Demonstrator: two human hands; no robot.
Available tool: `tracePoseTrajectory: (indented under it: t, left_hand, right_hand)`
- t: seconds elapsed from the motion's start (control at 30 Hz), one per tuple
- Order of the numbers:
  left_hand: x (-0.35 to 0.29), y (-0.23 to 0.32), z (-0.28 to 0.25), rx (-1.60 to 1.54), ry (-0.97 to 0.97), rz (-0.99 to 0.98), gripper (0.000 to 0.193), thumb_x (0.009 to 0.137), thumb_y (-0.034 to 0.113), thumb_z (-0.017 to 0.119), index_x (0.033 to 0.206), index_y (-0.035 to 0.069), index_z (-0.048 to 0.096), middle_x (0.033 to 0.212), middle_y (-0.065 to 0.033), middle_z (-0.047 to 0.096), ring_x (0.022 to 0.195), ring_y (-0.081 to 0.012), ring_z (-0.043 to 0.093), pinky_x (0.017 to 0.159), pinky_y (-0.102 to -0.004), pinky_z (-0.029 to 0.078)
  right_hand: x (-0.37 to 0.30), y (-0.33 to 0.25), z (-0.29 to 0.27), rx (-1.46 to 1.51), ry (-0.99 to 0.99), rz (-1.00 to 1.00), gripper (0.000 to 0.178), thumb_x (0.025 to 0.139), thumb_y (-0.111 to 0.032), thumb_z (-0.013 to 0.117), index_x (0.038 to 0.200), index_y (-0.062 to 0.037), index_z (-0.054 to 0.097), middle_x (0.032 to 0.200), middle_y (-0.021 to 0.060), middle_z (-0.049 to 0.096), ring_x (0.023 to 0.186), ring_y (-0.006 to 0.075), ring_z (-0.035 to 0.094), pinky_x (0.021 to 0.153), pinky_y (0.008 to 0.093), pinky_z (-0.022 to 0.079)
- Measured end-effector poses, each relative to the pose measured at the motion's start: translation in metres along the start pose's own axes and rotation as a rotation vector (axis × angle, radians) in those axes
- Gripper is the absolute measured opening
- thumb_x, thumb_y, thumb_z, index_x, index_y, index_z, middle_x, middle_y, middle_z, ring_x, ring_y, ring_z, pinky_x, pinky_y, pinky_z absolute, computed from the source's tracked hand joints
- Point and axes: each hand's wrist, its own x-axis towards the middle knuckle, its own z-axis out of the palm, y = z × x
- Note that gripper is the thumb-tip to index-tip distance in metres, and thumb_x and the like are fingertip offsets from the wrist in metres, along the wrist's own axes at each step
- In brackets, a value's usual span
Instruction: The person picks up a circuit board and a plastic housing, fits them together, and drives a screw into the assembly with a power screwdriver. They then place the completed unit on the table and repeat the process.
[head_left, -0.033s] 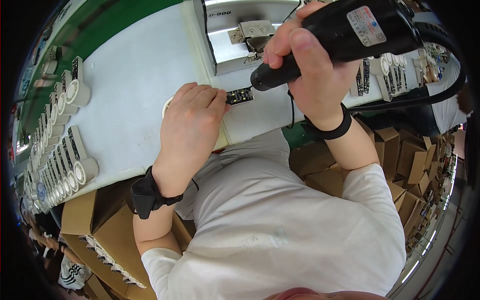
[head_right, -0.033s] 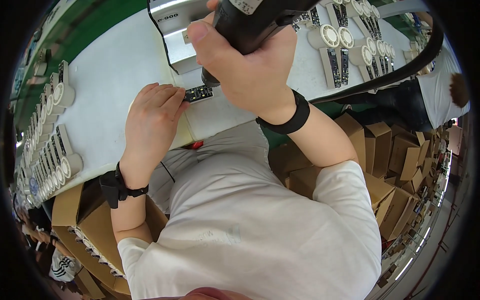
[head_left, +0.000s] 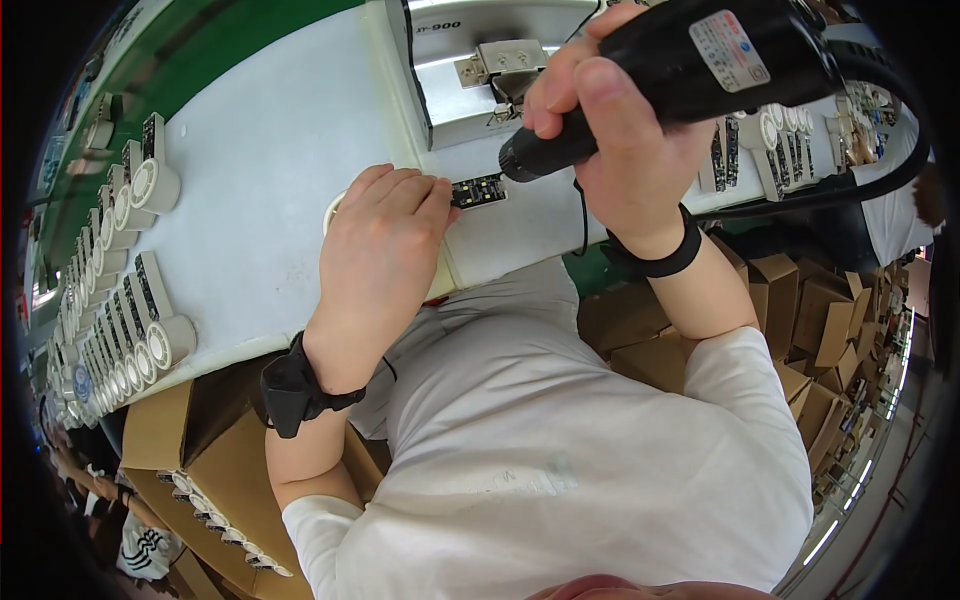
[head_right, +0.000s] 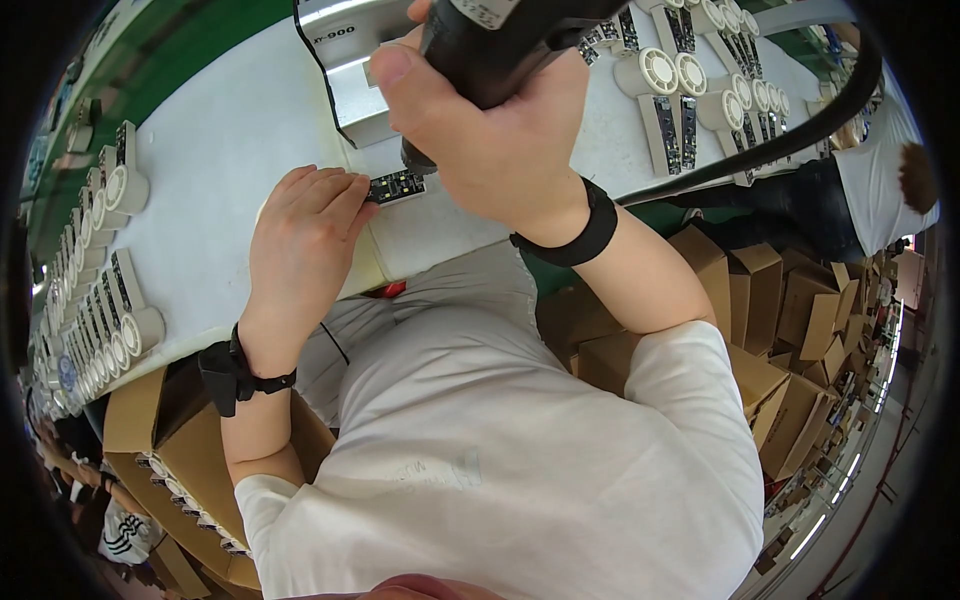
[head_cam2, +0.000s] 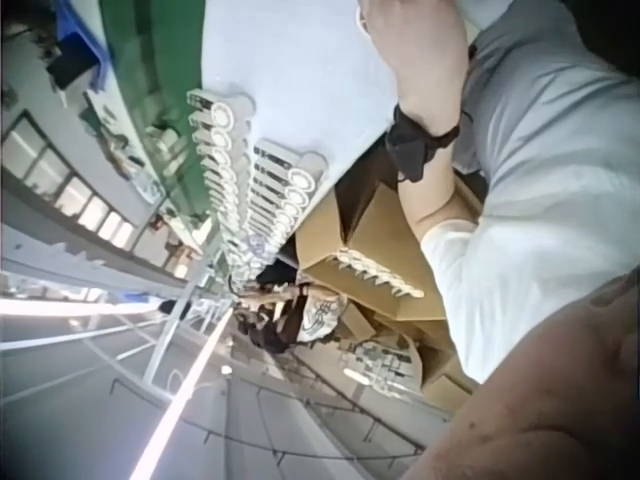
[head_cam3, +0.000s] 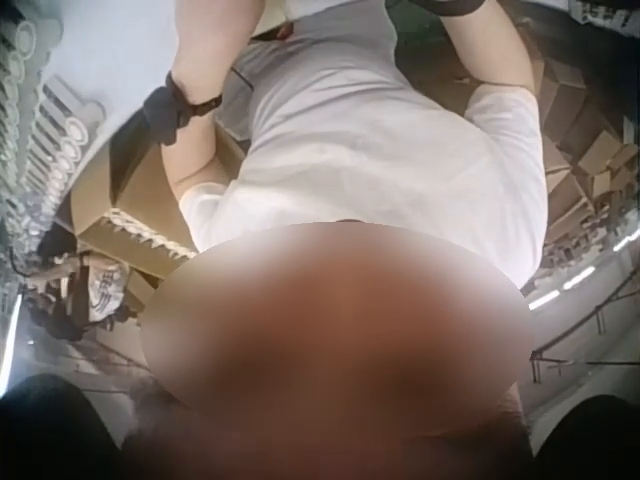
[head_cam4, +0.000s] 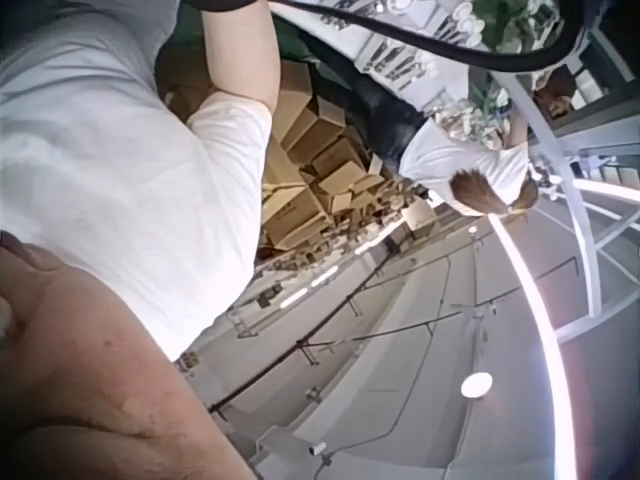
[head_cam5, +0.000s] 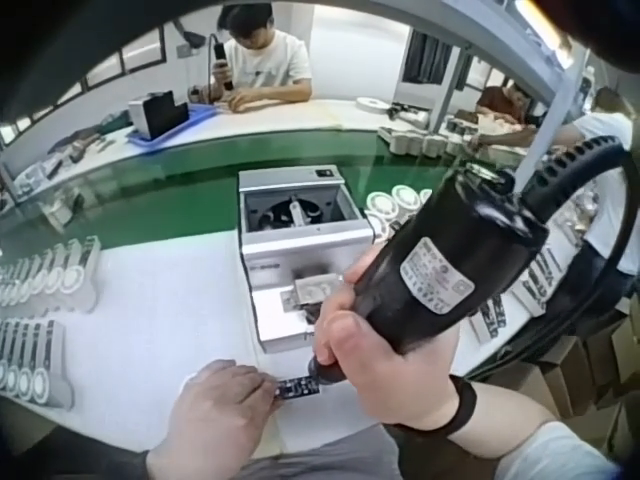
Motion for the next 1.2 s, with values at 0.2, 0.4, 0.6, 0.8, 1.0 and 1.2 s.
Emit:
tracePoseTrajectory:
  t: [0.2, 0.4, 0.6, 0.8, 1.0, 1.2]
  left_hand:
    - [0.0, -0.002, 0.002, -0.005, 0.007, -0.001, 0.019, 0.079, 0.012, 0.071, 0.094, 0.0, 0.07, 0.09, -0.0106, 0.068, 0.091, -0.0258, 0.065, 0.093, -0.0385, 0.048]
    - [0.003, -0.001, 0.0, -0.005, 0.007, 0.007, 0.018, 0.079, 0.012, 0.071, 0.092, 0.0, 0.07, 0.089, -0.0103, 0.068, 0.09, -0.0257, 0.065, 0.092, -0.0378, 0.049]
    - [-0.002, -0.002, 0.0, 0.013, 0.02, 0.001, 0.017, 0.079, 0.013, 0.071, 0.09, 0.0, 0.069, 0.088, -0.0101, 0.068, 0.089, -0.0256, 0.065, 0.092, -0.0376, 0.049]
    - [-0.004, -0.003, 0.003, -0.016, 0.055, 0.036, 0.015, 0.078, 0.011, 0.071, 0.089, 0.0, 0.069, 0.086, -0.0104, 0.068, 0.088, -0.0255, 0.065, 0.091, -0.0378, 0.049]
    - [-0.004, 0.0, 0.002, -0.023, 0.064, 0.033, 0.014, 0.078, 0.01, 0.071, 0.087, 0.0, 0.069, 0.084, -0.0106, 0.068, 0.087, -0.026, 0.065, 0.091, -0.0379, 0.049]
    - [-0.003, -0.001, -0.004, -0.034, -0.054, -0.015, 0.016, 0.078, 0.011, 0.072, 0.088, 0.0, 0.067, 0.087, -0.0107, 0.068, 0.091, -0.0272, 0.064, 0.094, -0.0396, 0.048]
  right_hand:
    - [0.0, 0.001, 0.005, -0.139, -0.096, 0.021, 0.036, 0.088, -0.002, 0.066, 0.115, 0.0002, 0.043, 0.075, 0.0068, 0.06, 0.062, 0.0111, 0.058, 0.057, 0.0249, 0.048]
    - [0.001, -0.011, 0.01, -0.209, -0.075, 0.154, 0.038, 0.085, 0.002, 0.065, 0.117, -0.0008, 0.045, 0.077, 0.0063, 0.061, 0.063, 0.0105, 0.059, 0.056, 0.0244, 0.048]
    - [0.071, -0.049, 0.047, -0.313, 0.409, 0.559, 0.032, 0.085, -0.001, 0.065, 0.112, 0.0015, 0.049, 0.076, 0.0061, 0.06, 0.06, 0.0124, 0.058, 0.055, 0.0264, 0.048]
    - [0.087, -0.044, 0.051, -0.539, 0.528, 0.709, 0.026, 0.087, -0.005, 0.065, 0.107, 0.003, 0.051, 0.073, 0.0059, 0.06, 0.057, 0.0139, 0.057, 0.053, 0.0279, 0.048]
    - [0.089, -0.035, 0.045, -0.502, 0.432, 0.975, 0.028, 0.086, -0.004, 0.066, 0.109, 0.0016, 0.05, 0.071, 0.0059, 0.06, 0.056, 0.0139, 0.057, 0.054, 0.0278, 0.048]
    - [0.063, -0.021, 0.025, -0.038, 0.222, 0.501, 0.025, 0.086, -0.003, 0.066, 0.106, 0.0015, 0.052, 0.07, 0.0058, 0.06, 0.055, 0.0135, 0.057, 0.052, 0.0274, 0.048]
